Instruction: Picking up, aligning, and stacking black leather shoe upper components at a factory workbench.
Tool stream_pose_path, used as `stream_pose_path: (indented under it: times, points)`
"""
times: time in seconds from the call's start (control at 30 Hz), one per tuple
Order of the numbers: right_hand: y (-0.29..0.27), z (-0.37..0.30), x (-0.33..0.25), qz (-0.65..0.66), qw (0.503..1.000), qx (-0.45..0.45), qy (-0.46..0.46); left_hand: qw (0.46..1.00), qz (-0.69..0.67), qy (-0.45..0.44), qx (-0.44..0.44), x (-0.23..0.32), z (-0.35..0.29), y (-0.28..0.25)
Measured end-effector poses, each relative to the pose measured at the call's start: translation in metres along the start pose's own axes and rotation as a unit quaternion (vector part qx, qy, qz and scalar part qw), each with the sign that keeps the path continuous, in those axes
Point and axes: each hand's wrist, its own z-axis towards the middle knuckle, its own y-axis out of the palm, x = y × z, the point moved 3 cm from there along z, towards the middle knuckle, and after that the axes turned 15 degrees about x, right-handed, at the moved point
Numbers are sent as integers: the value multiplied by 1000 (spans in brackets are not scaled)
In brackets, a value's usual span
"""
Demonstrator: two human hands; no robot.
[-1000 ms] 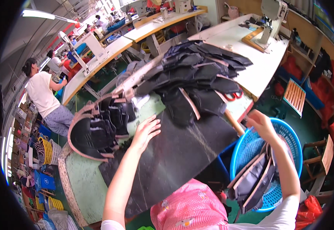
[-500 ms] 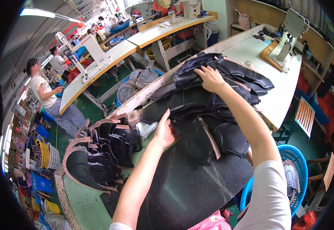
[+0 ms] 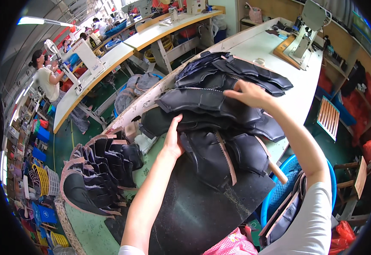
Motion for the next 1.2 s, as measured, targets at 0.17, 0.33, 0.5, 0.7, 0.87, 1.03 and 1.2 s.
stream_pose_path:
  times: [0.17,0.33,0.5,0.7,0.87,1.03,1.2]
  points:
    - [3,-50,-10,-12,996,-75,-42,999,23,20,-28,-11,-34,30]
    - [0,-57,26,-72,995,-69,5,998,19,-18,-55,-14,-47,38]
    - [16,-70,37,126,990,-12,63,987,-86,-6,-136,-46,-44,51]
    - [1,-98,69,288,956,52,32,966,-179,5,-186,-58,-117,62]
    - [-42,-160,-34,272,958,93,8,958,-233,13,-169,-53,-197,47]
    - [-49,-231,-206,343,923,23,-173,948,-266,169,46,-40,-310,-55]
    - [-12,-300,-400,320,825,-22,-466,833,-301,435,162,-38,-446,-176]
